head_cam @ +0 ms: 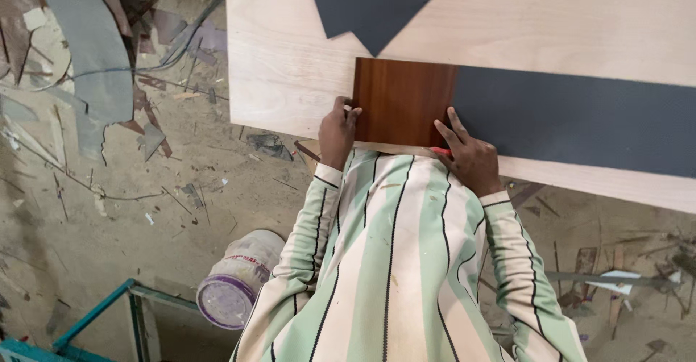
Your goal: The person uses a red utility knife to cut a dark sheet of material on a light wooden workbench. They repeatedly position a brown rectangular template on the sheet, trace its edges with the knife, and remove the cut pieces. The process is repeated multiple times to produce several identical cutouts.
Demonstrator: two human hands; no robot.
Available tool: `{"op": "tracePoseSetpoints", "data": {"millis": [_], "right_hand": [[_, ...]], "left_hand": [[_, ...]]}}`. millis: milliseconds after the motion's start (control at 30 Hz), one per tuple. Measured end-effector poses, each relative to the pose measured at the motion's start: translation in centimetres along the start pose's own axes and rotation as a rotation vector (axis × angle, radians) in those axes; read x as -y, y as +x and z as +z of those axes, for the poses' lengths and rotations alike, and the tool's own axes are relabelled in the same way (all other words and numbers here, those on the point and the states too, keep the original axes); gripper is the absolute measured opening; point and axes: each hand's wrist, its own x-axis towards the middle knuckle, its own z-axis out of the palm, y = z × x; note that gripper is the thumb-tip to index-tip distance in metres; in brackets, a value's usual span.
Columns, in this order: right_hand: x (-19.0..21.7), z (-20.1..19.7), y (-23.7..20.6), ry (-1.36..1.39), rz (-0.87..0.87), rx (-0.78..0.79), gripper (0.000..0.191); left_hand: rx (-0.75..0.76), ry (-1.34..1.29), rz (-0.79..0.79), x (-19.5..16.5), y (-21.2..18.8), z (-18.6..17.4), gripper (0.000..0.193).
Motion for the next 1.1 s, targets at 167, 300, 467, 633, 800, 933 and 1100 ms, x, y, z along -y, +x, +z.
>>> {"op": "tracePoseSetpoints", "data": {"millis": [167,300,467,633,800,933,1100], "right_hand": [[-0.1,0.5,0.3,0.011,-0.003,0.008,0.061],[-0.4,1.0,-0.3,-0.005,-0.044,-0.023,0.059],[-0.4,1.8,-0.5,-0.003,-0.032,-0.018,0.06],[-0.2,1.8,-0.3,-0.043,-0.006,0.013,0.06],[-0.3,1.3,-0.8,-0.004,-0.024,-0.034,0.058],[-0.4,0.9,-1.1,0.036,-0.005,-0.009,0.06],[-0.5,0.5,-1.3,0.058,-0.012,-0.03,0.06]], "left_hand": [[-0.122,-0.192,0.11,0.0,0.0,0.2,0.024],[0.014,-0.391,0.029,2.0,0.8,-0.1,0.02],[0.447,-0.868,-0.232,4.8,1.6,-1.8,0.025],[0.542,-0.774,-0.089,5.8,0.0,-2.3,0.057],[0.433,-0.503,0.011,5.7,-2.1,-1.9,0.07],[0.429,-0.499,0.024,5.8,-2.4,-1.2,0.071],[0.401,-0.442,0.078,6.2,-2.8,-0.9,0.073]]}}
